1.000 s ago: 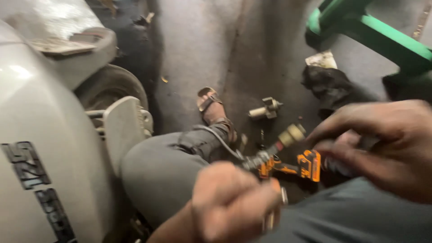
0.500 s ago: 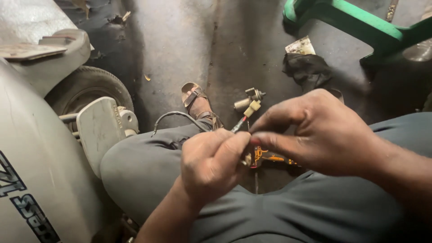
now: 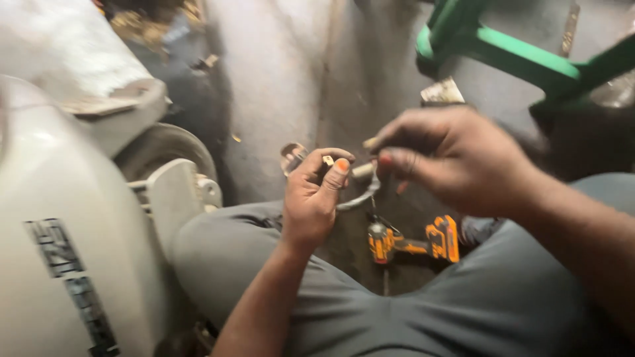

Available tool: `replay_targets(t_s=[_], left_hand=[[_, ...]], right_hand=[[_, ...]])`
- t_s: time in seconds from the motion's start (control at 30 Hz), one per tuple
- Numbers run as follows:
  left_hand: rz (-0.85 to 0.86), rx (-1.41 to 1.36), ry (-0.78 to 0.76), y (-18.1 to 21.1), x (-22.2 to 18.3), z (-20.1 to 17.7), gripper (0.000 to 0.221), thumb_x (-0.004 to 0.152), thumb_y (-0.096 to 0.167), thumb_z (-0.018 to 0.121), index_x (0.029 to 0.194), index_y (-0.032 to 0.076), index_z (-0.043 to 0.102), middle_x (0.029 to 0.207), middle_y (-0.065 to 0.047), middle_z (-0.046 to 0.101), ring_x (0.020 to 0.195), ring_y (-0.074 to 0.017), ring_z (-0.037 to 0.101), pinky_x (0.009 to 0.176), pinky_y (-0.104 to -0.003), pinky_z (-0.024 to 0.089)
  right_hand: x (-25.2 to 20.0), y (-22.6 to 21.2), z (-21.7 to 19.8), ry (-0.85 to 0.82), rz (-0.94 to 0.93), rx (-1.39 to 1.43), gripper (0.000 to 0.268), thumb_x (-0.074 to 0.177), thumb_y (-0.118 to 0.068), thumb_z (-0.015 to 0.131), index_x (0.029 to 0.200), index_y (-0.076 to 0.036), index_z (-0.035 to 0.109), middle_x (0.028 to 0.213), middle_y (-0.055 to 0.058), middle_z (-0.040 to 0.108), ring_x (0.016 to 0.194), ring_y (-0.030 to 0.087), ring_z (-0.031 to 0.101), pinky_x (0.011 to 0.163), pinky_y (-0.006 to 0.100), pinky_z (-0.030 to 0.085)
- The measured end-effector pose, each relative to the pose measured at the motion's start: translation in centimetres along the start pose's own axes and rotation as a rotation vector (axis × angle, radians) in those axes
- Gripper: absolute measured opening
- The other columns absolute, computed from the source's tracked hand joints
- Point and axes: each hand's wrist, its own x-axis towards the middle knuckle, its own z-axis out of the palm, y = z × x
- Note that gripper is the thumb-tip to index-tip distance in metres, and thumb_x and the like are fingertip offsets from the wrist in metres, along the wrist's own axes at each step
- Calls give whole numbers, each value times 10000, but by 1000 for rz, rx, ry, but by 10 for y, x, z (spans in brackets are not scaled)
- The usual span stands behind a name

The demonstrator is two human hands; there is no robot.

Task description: Inspecting and repairing electrical connectors and a starter motor for a motorcycle.

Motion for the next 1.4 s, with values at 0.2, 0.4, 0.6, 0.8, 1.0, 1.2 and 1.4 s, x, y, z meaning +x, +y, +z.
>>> replay_targets(t_s=[0.2, 0.4, 0.6, 0.8, 1.0, 1.2, 1.4], left_hand=[[-327, -972, 84, -12, 4, -3, 209, 1122, 177, 548, 1219, 5, 616, 936, -90, 625, 772, -176, 577, 705, -337, 508], [-274, -1295, 96, -2, 5, -4, 303, 1116, 306, 453, 1209, 45, 577, 957, -138, 645, 806, -253, 639, 787, -413, 559], [-371, -1155, 140, -30, 10, -9, 399, 1140, 368, 458, 1197, -1, 600, 997, -134, 648, 868, -236, 651, 827, -394, 550], [-133, -273, 230, -81, 54, 11, 358, 1105, 371, 527, 1199, 49, 654, 1013, -85, 688, 815, -177, 657, 720, -335, 547], [-183, 644, -30, -269, 71, 86, 491, 896, 422, 754, 1249, 104, 629, 1232, -180, 685, 1169, -383, 650, 992, -475, 533], [-722, 961, -560, -326, 12, 105, 899, 737, 334, 884, 1480, 198, 397, 1492, -99, 464, 1364, -350, 482, 1086, -558, 421], [-571, 1022, -550, -385, 4, 113, 755, 785, 315, 860, 1424, 205, 475, 1428, -89, 528, 1335, -338, 516, 1069, -599, 429]], right_hand=[[2, -7, 17, -115, -55, -301, 183, 907, -175, 676, 1054, -67, 689, 888, 62, 817, 825, 168, 792, 722, 327, 602], [1, 45, 42, -257, -374, -625, 186, 881, -230, 675, 1041, -135, 675, 952, 94, 709, 1010, 319, 679, 882, 499, 467], [-1, 16, 39, -442, -290, -670, 227, 904, -280, 685, 1046, -107, 640, 1015, 112, 648, 998, 318, 642, 936, 548, 431], [-1, 2, -16, -216, -350, -646, 183, 875, -184, 675, 1004, -59, 635, 870, 133, 645, 821, 350, 645, 685, 461, 508], [-10, 1, -37, -115, -254, -819, 168, 936, -219, 696, 1011, -73, 661, 838, 115, 639, 838, 316, 671, 724, 448, 507], [-31, 5, -63, -29, -17, -836, 223, 857, -224, 727, 1054, -120, 714, 876, 89, 695, 737, 253, 703, 648, 393, 541], [-37, 17, -68, 27, -94, -709, 132, 913, -185, 701, 1016, -101, 701, 976, 59, 732, 768, 137, 716, 649, 302, 552]])
